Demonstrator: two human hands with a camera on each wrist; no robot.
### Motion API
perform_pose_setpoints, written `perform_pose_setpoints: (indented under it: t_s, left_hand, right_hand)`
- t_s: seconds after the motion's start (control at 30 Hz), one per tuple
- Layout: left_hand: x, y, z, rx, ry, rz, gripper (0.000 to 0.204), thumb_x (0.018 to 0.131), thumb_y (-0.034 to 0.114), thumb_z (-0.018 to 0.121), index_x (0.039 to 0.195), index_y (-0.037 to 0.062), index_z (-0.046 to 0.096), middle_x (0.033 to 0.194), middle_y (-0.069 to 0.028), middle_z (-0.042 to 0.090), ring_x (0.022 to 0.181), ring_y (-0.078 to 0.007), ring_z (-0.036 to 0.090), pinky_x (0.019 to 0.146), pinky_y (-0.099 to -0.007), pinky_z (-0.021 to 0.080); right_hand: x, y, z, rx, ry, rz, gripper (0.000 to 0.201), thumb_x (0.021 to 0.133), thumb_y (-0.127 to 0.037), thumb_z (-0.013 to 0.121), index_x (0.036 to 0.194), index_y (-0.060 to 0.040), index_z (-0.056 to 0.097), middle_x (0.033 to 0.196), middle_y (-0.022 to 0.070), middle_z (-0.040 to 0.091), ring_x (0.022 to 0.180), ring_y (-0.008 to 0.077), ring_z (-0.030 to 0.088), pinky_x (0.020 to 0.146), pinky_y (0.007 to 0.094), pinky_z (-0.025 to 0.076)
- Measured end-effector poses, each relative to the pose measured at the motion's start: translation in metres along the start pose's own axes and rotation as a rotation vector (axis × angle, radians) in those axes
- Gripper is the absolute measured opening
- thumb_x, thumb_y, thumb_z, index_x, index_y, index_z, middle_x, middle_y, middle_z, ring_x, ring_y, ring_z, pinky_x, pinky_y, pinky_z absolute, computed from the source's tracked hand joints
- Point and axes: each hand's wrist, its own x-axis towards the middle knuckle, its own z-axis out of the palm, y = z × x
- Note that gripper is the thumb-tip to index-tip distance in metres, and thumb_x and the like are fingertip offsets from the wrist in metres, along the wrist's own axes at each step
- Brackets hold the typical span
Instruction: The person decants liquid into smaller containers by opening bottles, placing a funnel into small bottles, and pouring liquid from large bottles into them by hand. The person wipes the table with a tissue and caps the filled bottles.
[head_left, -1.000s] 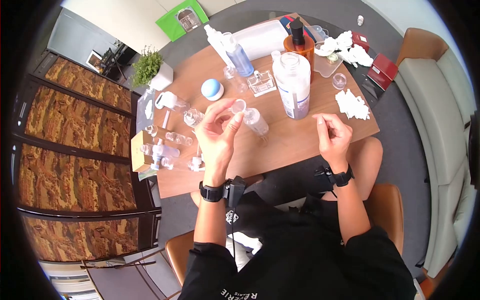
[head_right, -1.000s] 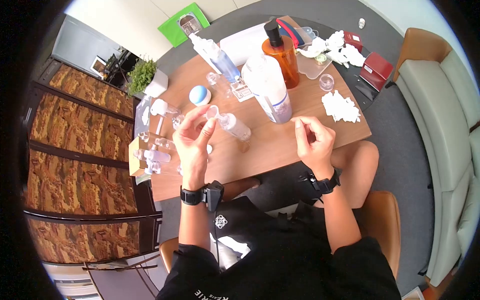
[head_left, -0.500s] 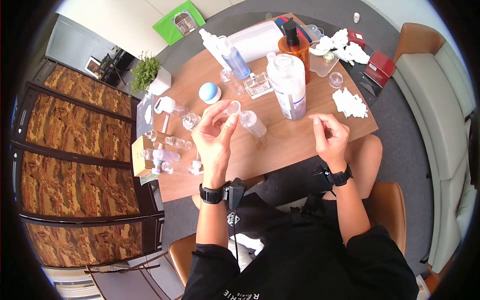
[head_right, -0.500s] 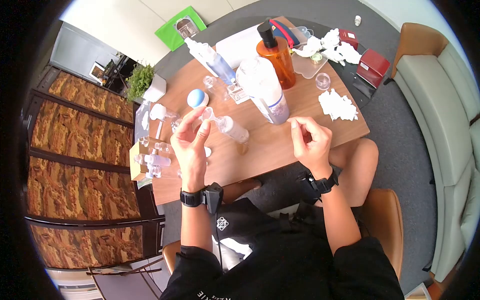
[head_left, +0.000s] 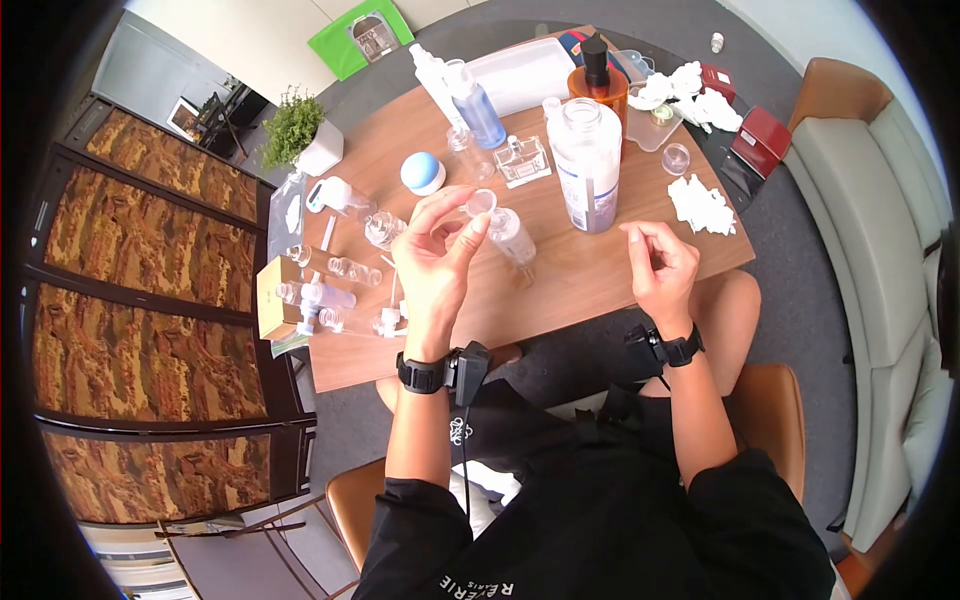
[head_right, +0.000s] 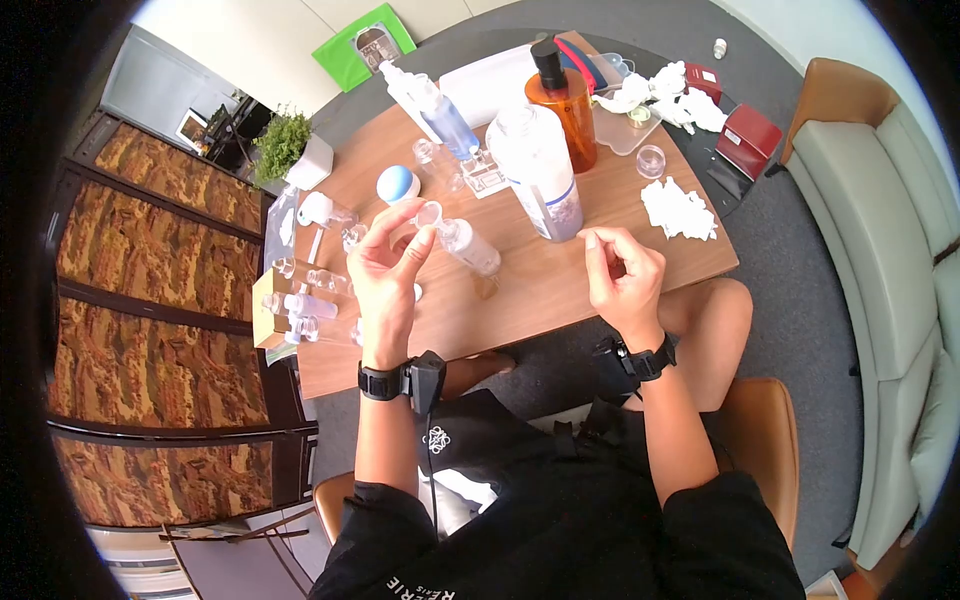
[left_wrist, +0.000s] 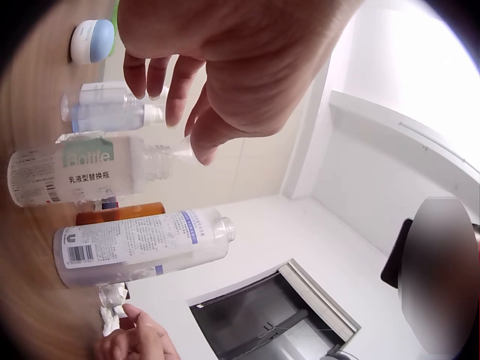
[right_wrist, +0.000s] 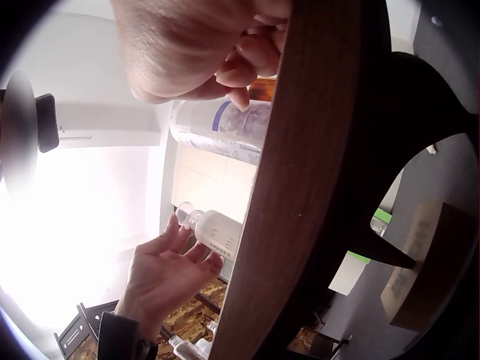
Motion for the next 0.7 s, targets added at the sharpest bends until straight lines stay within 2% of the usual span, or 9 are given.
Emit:
perform_pose_setpoints:
  t_s: [0.7]
  left_hand:
    - [0.0004,0.001,0.0007,-0.084,0.012,-0.022,0.034,0.091,-0.001,0.079,0.125,0.0002,0.073,0.131,-0.0134,0.071,0.122,-0.021,0.065,0.102,-0.0382,0.054]
  right_hand:
    - [0.0004,0.0007,0.0001,-0.012,-0.001,0.004,0.007,0.099,-0.001,0.068,0.098,0.0007,0.074,0.057,-0.0028,0.053,0.05,0.0021,0.045,0.048,0.0228,0.033]
